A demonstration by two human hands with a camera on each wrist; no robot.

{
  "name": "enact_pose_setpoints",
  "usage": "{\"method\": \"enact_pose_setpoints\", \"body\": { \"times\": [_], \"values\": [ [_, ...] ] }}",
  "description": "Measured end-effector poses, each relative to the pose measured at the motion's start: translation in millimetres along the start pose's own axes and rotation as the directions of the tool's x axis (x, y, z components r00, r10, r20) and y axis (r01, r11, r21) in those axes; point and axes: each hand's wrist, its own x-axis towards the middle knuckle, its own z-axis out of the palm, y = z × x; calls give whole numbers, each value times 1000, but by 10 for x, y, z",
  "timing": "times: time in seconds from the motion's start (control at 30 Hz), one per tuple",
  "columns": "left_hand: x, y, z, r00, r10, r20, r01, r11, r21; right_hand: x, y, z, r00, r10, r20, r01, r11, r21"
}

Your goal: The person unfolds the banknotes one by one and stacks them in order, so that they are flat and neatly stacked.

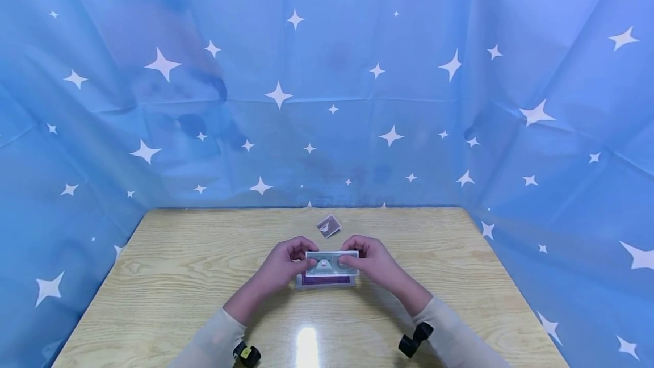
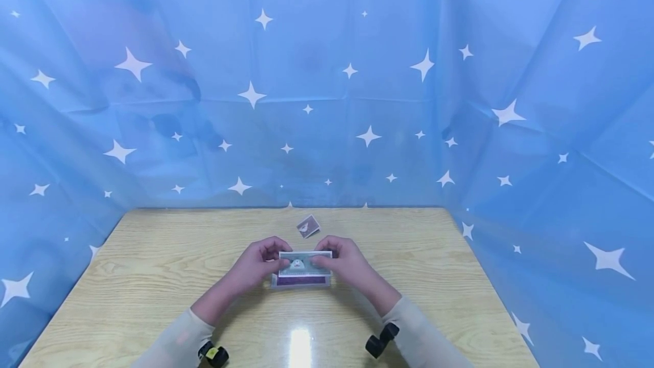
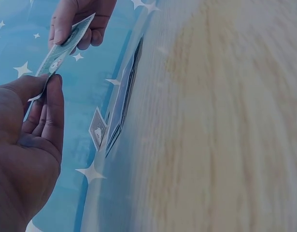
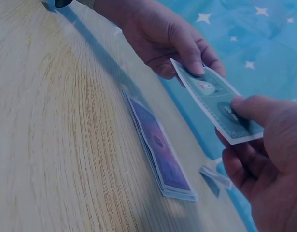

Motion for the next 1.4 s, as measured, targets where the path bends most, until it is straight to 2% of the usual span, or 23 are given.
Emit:
{"method": "enact_pose_setpoints", "body": {
  "times": [0.67, 0.83, 1.07, 1.4],
  "values": [
    [-17, -66, -37, 999, -48, -13, 48, 999, -10, -15, 89, -58, 999, -35, -24, 35, 999, -5],
    [-14, -84, -50, 999, -35, -23, 36, 998, 45, 3, 119, -28, 998, -31, -54, 30, 999, -34],
    [12, -122, -80, 1000, 17, -16, -14, 987, 158, 9, 139, 32, 993, 31, -114, -39, 997, -71],
    [43, -202, -92, 1000, 11, -9, -8, 963, 269, 15, 199, 117, 991, 20, -134, -36, 992, -117]
  ]
}}
